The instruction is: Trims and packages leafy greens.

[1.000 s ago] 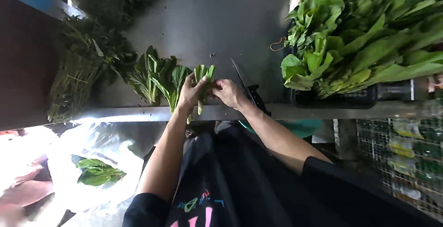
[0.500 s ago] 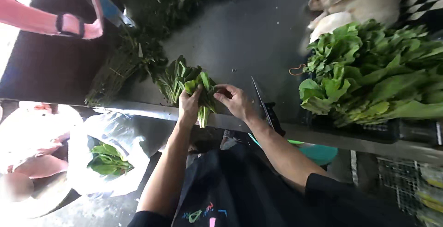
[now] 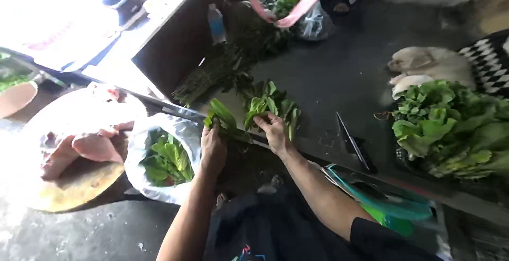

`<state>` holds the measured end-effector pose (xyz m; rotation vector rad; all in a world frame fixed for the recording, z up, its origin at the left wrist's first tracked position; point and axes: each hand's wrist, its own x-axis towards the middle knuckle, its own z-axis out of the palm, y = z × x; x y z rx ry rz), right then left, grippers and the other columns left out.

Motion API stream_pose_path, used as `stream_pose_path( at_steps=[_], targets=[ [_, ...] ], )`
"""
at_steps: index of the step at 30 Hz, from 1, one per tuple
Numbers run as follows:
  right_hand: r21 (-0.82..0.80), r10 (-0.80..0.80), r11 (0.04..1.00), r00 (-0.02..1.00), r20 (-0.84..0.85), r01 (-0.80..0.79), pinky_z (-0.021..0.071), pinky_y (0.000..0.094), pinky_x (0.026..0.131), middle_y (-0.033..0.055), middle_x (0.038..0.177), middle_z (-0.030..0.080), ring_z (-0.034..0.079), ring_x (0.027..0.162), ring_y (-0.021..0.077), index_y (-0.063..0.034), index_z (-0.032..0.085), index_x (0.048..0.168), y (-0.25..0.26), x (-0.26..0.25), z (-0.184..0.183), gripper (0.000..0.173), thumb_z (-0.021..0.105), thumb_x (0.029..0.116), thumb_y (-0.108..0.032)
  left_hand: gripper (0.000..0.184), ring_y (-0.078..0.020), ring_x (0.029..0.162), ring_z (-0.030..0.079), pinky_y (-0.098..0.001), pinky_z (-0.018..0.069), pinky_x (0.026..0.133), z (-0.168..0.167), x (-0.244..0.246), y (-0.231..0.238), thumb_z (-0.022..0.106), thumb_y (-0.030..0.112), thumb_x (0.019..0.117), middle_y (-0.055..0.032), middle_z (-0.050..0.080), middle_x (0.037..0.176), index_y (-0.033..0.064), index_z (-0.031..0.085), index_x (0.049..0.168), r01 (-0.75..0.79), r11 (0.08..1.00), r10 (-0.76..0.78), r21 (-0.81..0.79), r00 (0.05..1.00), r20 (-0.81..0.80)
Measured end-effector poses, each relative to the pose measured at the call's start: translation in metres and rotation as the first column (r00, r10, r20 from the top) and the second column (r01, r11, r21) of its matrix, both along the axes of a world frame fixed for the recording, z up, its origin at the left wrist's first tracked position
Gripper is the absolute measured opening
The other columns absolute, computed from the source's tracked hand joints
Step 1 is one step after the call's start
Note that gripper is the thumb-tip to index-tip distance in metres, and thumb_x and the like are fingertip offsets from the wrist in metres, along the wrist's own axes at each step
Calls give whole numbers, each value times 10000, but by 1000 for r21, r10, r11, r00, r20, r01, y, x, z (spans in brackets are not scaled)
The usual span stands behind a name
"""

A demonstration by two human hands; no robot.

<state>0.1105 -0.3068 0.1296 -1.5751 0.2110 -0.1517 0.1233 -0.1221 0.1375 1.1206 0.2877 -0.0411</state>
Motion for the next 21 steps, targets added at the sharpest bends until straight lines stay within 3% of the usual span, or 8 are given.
stream_pose_path(
  at_steps=[2, 4, 10, 13, 16, 21],
  targets=[
    [100, 38, 994, 999, 7, -38, 594, 378, 855, 72, 986, 714, 688, 901, 159, -30, 689, 1126, 45, -2, -1, 176, 650, 997, -142, 305, -211, 1014, 686, -456, 590, 883, -6, -8, 47, 420, 263, 1114, -100, 684, 1122, 87, 526, 1339, -84, 992, 85, -94, 996, 6],
    [141, 80, 987, 997, -15, -77, 597, 381, 857, 72, 1035, 709, 692, 939, 159, -35, 644, 1197, 86, -8, -7, 221, 583, 1040, -178, 329, -213, 1070, 669, -472, 575, 923, -18, -23, 91, 424, 294, 1111, -85, 668, 1181, 117, 495, 1379, -154, 974, 156, -165, 988, -1],
    [297, 38, 955, 985, -166, 14, 581, 344, 833, 69, 1094, 699, 684, 973, 159, -71, 593, 1236, 178, -21, -6, 222, 508, 1084, -208, 385, -237, 1126, 651, -476, 565, 952, -38, -58, 180, 463, 347, 1099, -97, 641, 1240, 131, 453, 1417, -413, 877, 390, -246, 911, -137],
    [341, 32, 939, 974, -224, 48, 577, 342, 852, 70, 1104, 686, 680, 981, 164, -73, 567, 1257, 201, -19, -13, 225, 492, 1092, -206, 371, -222, 1102, 657, -453, 583, 913, -47, -65, 201, 466, 355, 1098, -86, 638, 1226, 154, 456, 1410, -487, 830, 451, -271, 872, -189],
    [391, 8, 915, 964, -264, 100, 580, 309, 796, 57, 1025, 678, 677, 889, 146, -71, 564, 1234, 219, -9, -22, 201, 492, 1093, -195, 329, -217, 1032, 670, -431, 594, 854, -52, -62, 211, 467, 306, 1101, -92, 646, 1166, 145, 459, 1387, -568, 781, 526, -258, 822, -217],
    [398, -53, 897, 940, -338, 194, 559, 290, 749, 53, 938, 625, 624, 798, 129, -46, 565, 1234, 254, 13, -53, 210, 505, 1085, -180, 350, -218, 1038, 665, -432, 588, 854, -71, -56, 230, 460, 233, 1105, -106, 634, 1206, 154, 434, 1445, -687, 713, 651, -141, 722, -233]
  ],
)
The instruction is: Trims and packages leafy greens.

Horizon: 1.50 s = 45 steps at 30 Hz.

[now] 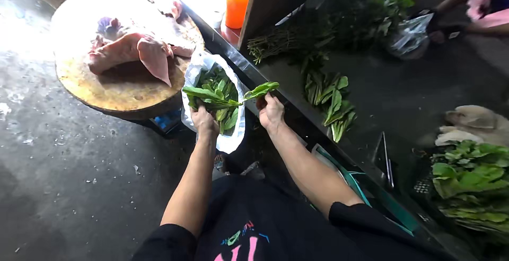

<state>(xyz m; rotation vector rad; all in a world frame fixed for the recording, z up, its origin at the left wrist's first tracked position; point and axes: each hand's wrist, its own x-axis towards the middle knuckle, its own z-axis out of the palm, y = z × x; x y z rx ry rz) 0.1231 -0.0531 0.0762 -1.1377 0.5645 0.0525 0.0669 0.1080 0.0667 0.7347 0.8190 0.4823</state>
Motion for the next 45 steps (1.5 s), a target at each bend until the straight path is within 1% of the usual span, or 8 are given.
stream_pose_path(
  at_steps=[11, 17, 20, 22, 29, 33, 37, 45],
  targets=[
    [-247, -18, 969, 996, -90, -5, 565, 379, 842, 165, 1115, 630, 644, 966, 221, 13, 583, 1268, 40, 53, -11, 285, 437, 1088, -154, 415, -287, 1183, 623, -510, 566, 944, -10, -24, 79, 395, 230, 1124, -172, 566, 1349, 119, 333, 1520, -301, 949, 307, 91, 949, -64],
    [-717, 436, 636, 900, 26, -287, 561, 472, 930, 191, 1103, 705, 697, 1003, 267, 23, 636, 1251, 61, 61, -12, 337, 557, 1054, -239, 389, -278, 1162, 633, -500, 563, 945, 10, -52, 124, 422, 277, 1117, -146, 595, 1311, 120, 403, 1472, -352, 935, 351, 42, 936, 21],
    [-795, 573, 415, 806, -150, -443, 477, 512, 1082, 210, 1362, 624, 619, 1246, 327, 3, 546, 1427, 65, 52, -10, 456, 586, 1035, -225, 364, -261, 1093, 665, -481, 579, 914, 29, -53, 118, 472, 304, 1100, -130, 640, 1227, 101, 469, 1402, -273, 962, 273, -4, 960, 57],
    [-830, 617, 336, 769, -163, -446, 504, 504, 1051, 227, 1425, 567, 630, 1215, 341, 1, 490, 1480, 49, 37, -9, 493, 562, 1034, -196, 342, -246, 1067, 674, -468, 585, 906, 37, -50, 108, 490, 293, 1089, -118, 652, 1194, 97, 485, 1370, -174, 984, 177, -50, 981, 79],
    [-779, 608, 313, 745, -276, -544, 571, 356, 964, 145, 1357, 628, 689, 1078, 209, -74, 650, 1346, -101, -73, -30, 362, 566, 1021, -211, 362, -233, 987, 689, -446, 603, 846, 34, -9, 29, 621, 124, 1001, -126, 667, 1113, 37, 485, 1325, 274, 960, -273, 49, 962, -25],
    [-702, 302, 519, 873, -383, -488, 552, 374, 1017, 140, 1275, 682, 690, 1121, 213, -50, 669, 1296, -215, -136, -44, 331, 522, 1057, -225, 414, -180, 914, 687, -376, 610, 767, 37, 35, -61, 607, 40, 993, -115, 648, 1088, 31, 430, 1367, 569, 813, -556, 124, 822, -123],
    [-701, 88, 634, 931, -353, -326, 565, 394, 986, 142, 1172, 717, 711, 1052, 214, -30, 658, 1293, -297, -187, -42, 336, 498, 1073, -228, 470, -185, 920, 687, -391, 605, 759, 49, 78, -156, 656, 80, 973, -103, 667, 1123, 82, 466, 1403, 821, 503, -815, 269, 554, -169],
    [-719, 45, 655, 962, -270, -232, 581, 348, 934, 111, 1115, 733, 719, 992, 171, -46, 677, 1265, -400, -235, -38, 314, 508, 1069, -223, 773, -298, 1170, 639, -512, 554, 971, 14, 161, -354, 779, 285, 901, -200, 607, 1328, 71, 368, 1520, 795, 54, -792, 604, 403, -459]
  ],
)
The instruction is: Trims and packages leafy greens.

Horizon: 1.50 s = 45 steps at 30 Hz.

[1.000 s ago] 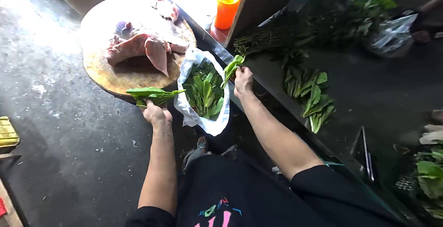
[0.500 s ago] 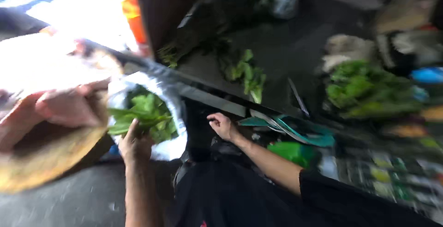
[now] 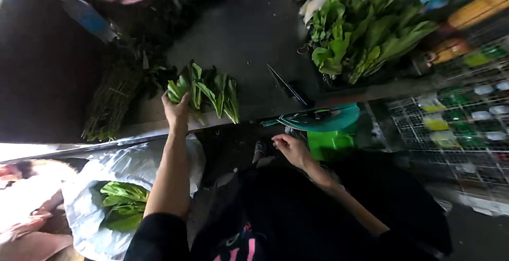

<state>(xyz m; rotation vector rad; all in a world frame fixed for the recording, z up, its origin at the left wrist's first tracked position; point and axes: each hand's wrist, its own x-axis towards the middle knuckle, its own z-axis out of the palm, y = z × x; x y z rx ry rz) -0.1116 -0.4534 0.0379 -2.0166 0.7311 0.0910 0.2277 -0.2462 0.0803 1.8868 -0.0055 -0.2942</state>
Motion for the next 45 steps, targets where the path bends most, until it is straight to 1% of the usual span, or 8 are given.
stream_pose_path(
  at_steps=[5, 9, 12, 19, 26, 36, 40, 45],
  targets=[
    [4, 1, 1000, 1000, -3, -1, 577, 375, 938, 129, 1130, 727, 716, 1001, 199, -44, 668, 1282, -74, -8, -8, 325, 505, 1068, -226, 884, -439, 1247, 592, -631, 480, 1025, -48, -26, -70, 712, 556, 910, -265, 581, 1381, 112, 329, 1573, 5, 886, -2, 463, 1000, -7],
    [27, 93, 995, 994, -53, -91, 577, 399, 939, 131, 1130, 727, 716, 1006, 215, -56, 671, 1282, -122, -8, -2, 320, 516, 1071, -239, 1125, -497, 1289, 530, -645, 495, 988, -56, -60, -95, 884, 463, 769, -317, 419, 1509, 195, 211, 1630, -60, 819, 58, 570, 998, 23],
    [43, 187, 982, 981, -45, -185, 579, 391, 922, 124, 1122, 726, 713, 993, 199, -70, 682, 1270, -143, -1, 1, 306, 521, 1067, -234, 1149, -478, 1235, 580, -653, 496, 980, -59, -62, -100, 885, 249, 775, -285, 523, 1427, 267, 131, 1642, -42, 804, 68, 593, 997, -22],
    [66, 181, 980, 980, 88, -187, 588, 414, 897, 110, 1079, 736, 720, 950, 196, -76, 699, 1229, -158, 27, -7, 266, 563, 1058, -228, 805, -219, 801, 610, -393, 540, 643, -41, -50, -77, 735, 14, 845, -162, 608, 1172, 154, 331, 1527, -146, 989, 142, 8, 940, -311],
    [78, 233, 967, 964, 125, -243, 584, 413, 893, 106, 1054, 738, 719, 942, 191, -85, 709, 1216, -157, 40, -6, 256, 574, 1053, -228, 511, -254, 1015, 670, -464, 583, 848, -22, -51, -62, 542, 12, 960, -145, 636, 1209, 110, 411, 1444, -233, 946, 121, -224, 897, -425],
    [50, 142, 987, 981, 129, -149, 592, 419, 852, 115, 1038, 728, 715, 897, 203, -66, 614, 1358, -157, 27, -10, 336, 593, 1041, -175, 667, -230, 1076, 663, -447, 597, 881, 52, -9, -29, 544, -64, 916, -122, 582, 1334, 105, 332, 1525, -131, 962, 149, -238, 987, 59],
    [16, 117, 993, 989, 96, -119, 583, 424, 879, 127, 1077, 720, 710, 933, 218, -51, 614, 1352, -141, 30, 4, 330, 592, 1046, -173, 763, -247, 1179, 628, -464, 561, 965, 18, 21, -18, 656, 2, 853, -161, 568, 1382, 83, 321, 1534, -45, 993, 36, 113, 996, 80],
    [-5, -26, 1000, 999, 26, 26, 581, 412, 926, 121, 1139, 717, 711, 1005, 209, -64, 617, 1355, -88, 22, 21, 345, 591, 1048, -219, 898, -460, 1297, 552, -679, 453, 1044, -44, 32, 0, 768, 242, 886, -267, 550, 1428, 102, 255, 1610, 137, 807, -108, 574, 991, -85]
  ],
)
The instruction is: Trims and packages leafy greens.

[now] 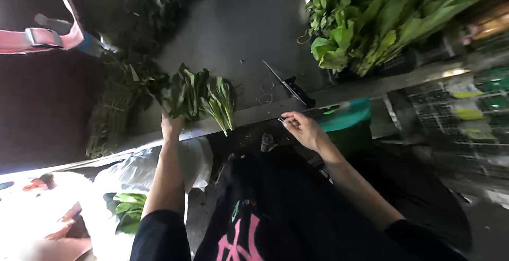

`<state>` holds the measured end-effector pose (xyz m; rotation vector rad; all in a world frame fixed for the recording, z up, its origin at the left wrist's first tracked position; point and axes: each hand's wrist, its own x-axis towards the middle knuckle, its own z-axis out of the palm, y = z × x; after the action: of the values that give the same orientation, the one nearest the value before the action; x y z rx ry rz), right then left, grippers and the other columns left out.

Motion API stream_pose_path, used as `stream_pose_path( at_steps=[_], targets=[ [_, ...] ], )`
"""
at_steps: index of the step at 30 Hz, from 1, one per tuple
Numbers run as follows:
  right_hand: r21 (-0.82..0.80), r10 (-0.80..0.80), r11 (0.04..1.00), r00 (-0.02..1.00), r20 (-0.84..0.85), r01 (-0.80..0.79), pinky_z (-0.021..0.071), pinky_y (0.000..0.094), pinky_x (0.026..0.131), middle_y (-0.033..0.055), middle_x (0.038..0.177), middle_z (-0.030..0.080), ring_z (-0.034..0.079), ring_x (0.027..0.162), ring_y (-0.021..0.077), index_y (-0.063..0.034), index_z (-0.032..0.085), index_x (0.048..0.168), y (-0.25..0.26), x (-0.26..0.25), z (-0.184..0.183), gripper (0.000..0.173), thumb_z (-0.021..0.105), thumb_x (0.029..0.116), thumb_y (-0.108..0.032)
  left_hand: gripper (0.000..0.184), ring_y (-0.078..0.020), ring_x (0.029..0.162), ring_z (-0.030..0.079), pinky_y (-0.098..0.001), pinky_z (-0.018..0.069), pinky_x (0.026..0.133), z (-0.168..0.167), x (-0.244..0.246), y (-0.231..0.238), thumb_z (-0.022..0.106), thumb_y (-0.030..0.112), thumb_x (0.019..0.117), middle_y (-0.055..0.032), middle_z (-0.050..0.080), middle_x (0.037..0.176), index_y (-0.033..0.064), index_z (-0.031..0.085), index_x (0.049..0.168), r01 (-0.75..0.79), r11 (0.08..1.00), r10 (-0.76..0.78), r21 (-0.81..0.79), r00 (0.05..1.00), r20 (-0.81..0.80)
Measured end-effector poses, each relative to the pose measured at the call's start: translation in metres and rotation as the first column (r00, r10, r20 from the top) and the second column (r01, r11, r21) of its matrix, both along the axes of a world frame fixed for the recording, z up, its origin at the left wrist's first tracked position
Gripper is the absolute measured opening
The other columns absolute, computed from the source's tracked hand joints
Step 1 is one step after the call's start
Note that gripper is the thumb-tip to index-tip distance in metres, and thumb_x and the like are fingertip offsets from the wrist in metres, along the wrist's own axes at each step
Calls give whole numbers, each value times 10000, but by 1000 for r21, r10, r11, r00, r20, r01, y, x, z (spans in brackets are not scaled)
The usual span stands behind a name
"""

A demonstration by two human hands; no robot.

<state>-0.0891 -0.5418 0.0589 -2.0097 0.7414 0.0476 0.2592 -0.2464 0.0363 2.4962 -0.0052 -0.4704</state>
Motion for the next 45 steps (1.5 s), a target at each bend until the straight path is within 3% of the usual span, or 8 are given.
stream_pose_path(
  at_steps=[4, 9, 14, 21, 26, 33, 39, 45],
  targets=[
    [32, -50, 998, 998, -38, 51, 580, 380, 938, 144, 1159, 713, 711, 1021, 203, -35, 627, 1338, 65, 9, 0, 346, 571, 1045, -210, 741, -466, 1323, 507, -631, 444, 1069, 24, -51, 4, 712, 198, 925, -300, 465, 1475, 41, 360, 1558, 154, 987, -139, -54, 966, 218],
    [-116, -8, 993, 994, -106, -5, 562, 439, 991, 175, 1289, 657, 687, 1114, 274, -49, 543, 1440, 128, 99, -18, 484, 632, 1026, -284, 791, -418, 1083, 673, -626, 555, 899, -13, -98, -26, 777, 453, 885, -234, 632, 1300, 97, 439, 1505, 407, 910, -411, -75, 909, -60],
    [-272, -89, 962, 979, -184, 36, 507, 572, 1037, 251, 1423, 546, 596, 1254, 412, -68, 480, 1495, 159, 160, -41, 594, 712, 970, -220, 815, -495, 1083, 648, -654, 558, 855, -18, -104, -26, 747, 172, 883, -302, 505, 1428, 153, 323, 1578, 377, 918, -389, -124, 917, -89],
    [529, -569, 691, 822, -24, 493, 577, 312, 739, 125, 1079, 675, 660, 774, 154, 25, 507, 1370, 156, 154, 0, 315, 458, 1080, -88, 709, -256, 884, 697, -443, 589, 779, -10, -74, 57, 711, 87, 923, -166, 697, 1150, 132, 374, 1545, -70, 754, -291, -653, 856, -427],
    [606, -512, 739, 829, 223, 293, 589, 332, 822, 93, 1149, 693, 694, 900, 163, -28, 552, 1320, 157, 171, 52, 282, 403, 1096, -114, 614, -193, 878, 674, -382, 592, 743, 22, -42, 103, 679, 64, 937, -115, 668, 1155, 138, 438, 1497, -149, 587, -140, -796, 950, -280],
    [285, -168, 949, 981, 98, 134, 590, 451, 940, 208, 1299, 644, 697, 1086, 287, 7, 453, 1496, 200, 245, 18, 465, 496, 1088, -212, 791, -383, 1046, 678, -611, 555, 877, 14, -5, 85, 777, 374, 903, -211, 658, 1242, 127, 364, 1531, 90, 912, -99, -401, 995, -1],
    [257, 36, 967, 988, -150, 4, 586, 401, 958, 190, 1328, 636, 700, 1096, 253, -31, 442, 1522, 214, 162, -31, 481, 492, 1083, -220, 994, -575, 1299, 476, -702, 430, 1009, -11, -21, 64, 756, 590, 851, -380, 436, 1464, 116, 298, 1595, 12, 999, -11, -45, 999, 33],
    [241, 59, 971, 967, -247, 3, 578, 389, 943, 153, 1220, 691, 714, 1013, 217, -57, 476, 1508, 191, 82, -51, 465, 517, 1070, -207, 1031, -557, 1386, 384, -788, 356, 1003, -29, 5, 26, 841, 353, 782, -304, 325, 1577, 212, 255, 1618, 63, 996, -65, 65, 997, 31]
  ],
)
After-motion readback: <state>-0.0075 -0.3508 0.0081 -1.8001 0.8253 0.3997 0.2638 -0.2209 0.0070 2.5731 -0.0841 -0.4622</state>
